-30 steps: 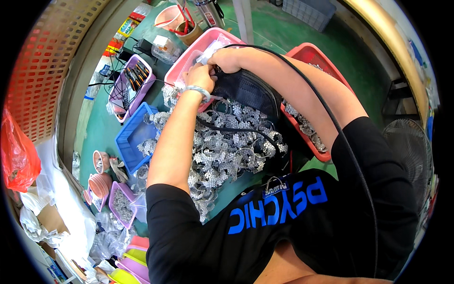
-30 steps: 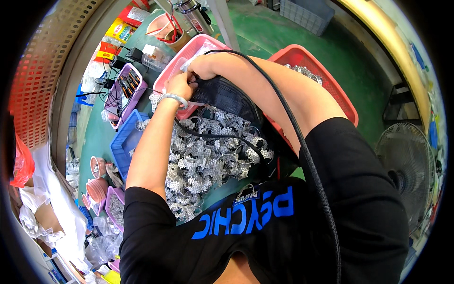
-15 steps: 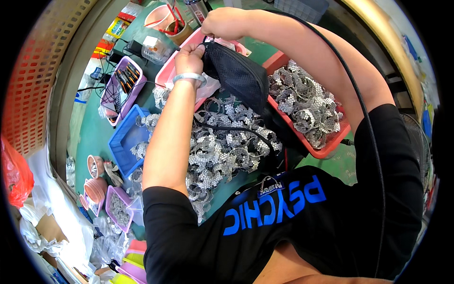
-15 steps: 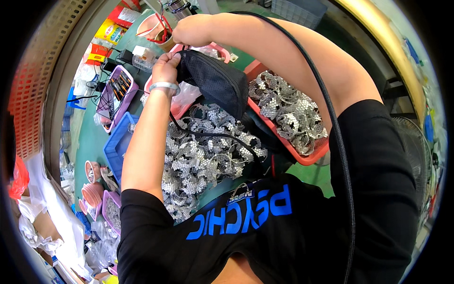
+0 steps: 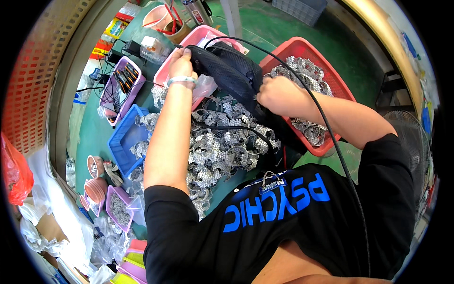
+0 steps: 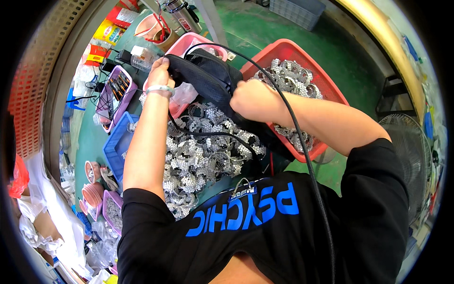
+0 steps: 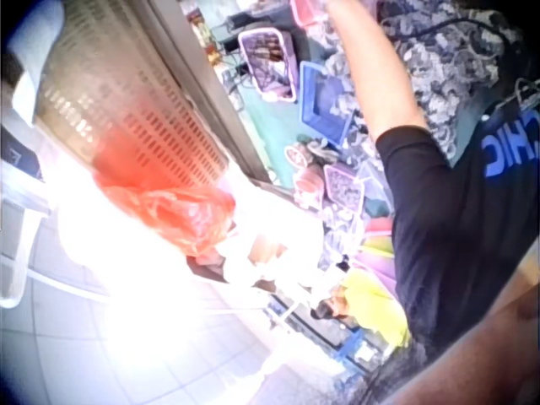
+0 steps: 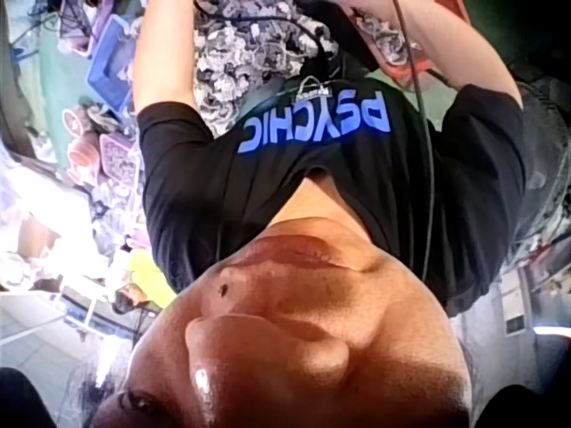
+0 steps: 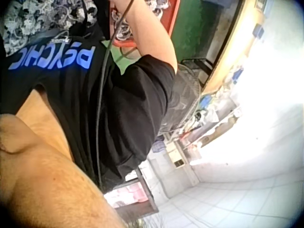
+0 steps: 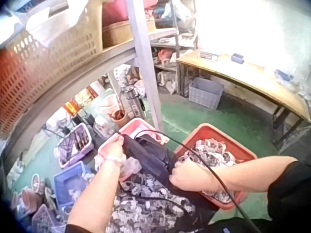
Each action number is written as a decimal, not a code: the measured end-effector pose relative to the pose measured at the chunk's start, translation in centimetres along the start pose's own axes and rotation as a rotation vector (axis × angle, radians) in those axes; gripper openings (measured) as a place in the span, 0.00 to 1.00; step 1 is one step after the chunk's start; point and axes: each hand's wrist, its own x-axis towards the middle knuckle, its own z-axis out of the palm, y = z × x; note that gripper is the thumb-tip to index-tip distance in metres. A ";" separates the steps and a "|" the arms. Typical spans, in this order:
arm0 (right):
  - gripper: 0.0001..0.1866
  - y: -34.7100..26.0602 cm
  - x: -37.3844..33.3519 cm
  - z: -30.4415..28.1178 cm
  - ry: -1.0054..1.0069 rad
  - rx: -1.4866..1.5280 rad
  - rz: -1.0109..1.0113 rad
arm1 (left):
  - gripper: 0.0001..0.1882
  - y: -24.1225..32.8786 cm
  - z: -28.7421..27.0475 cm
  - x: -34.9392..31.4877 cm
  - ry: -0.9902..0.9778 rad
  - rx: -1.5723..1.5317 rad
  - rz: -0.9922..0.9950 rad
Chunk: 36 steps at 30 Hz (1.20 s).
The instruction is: The person picks up small, silver, mesh-like metal sponges from a green table, inspects them by hand, and places them into a red plastic basket. The person repeats this process for several items before picking up a black mesh bag and placing it into the basket.
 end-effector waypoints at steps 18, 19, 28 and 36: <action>0.48 -2.5 8.3 -1.2 0.143 0.384 0.538 | 0.08 1.4 -3.7 -0.4 -0.207 -0.198 -0.046; 0.47 -2.0 8.4 -1.3 0.165 0.428 0.577 | 0.08 1.5 -3.6 -0.4 -0.159 -0.224 -0.054; 0.38 5.7 8.6 -5.7 0.279 0.602 0.566 | 0.06 1.2 -6.0 -1.8 -0.096 0.038 0.006; 0.37 2.1 10.5 -6.0 0.186 0.524 0.323 | 0.06 0.9 -8.0 -1.6 -0.277 0.414 0.133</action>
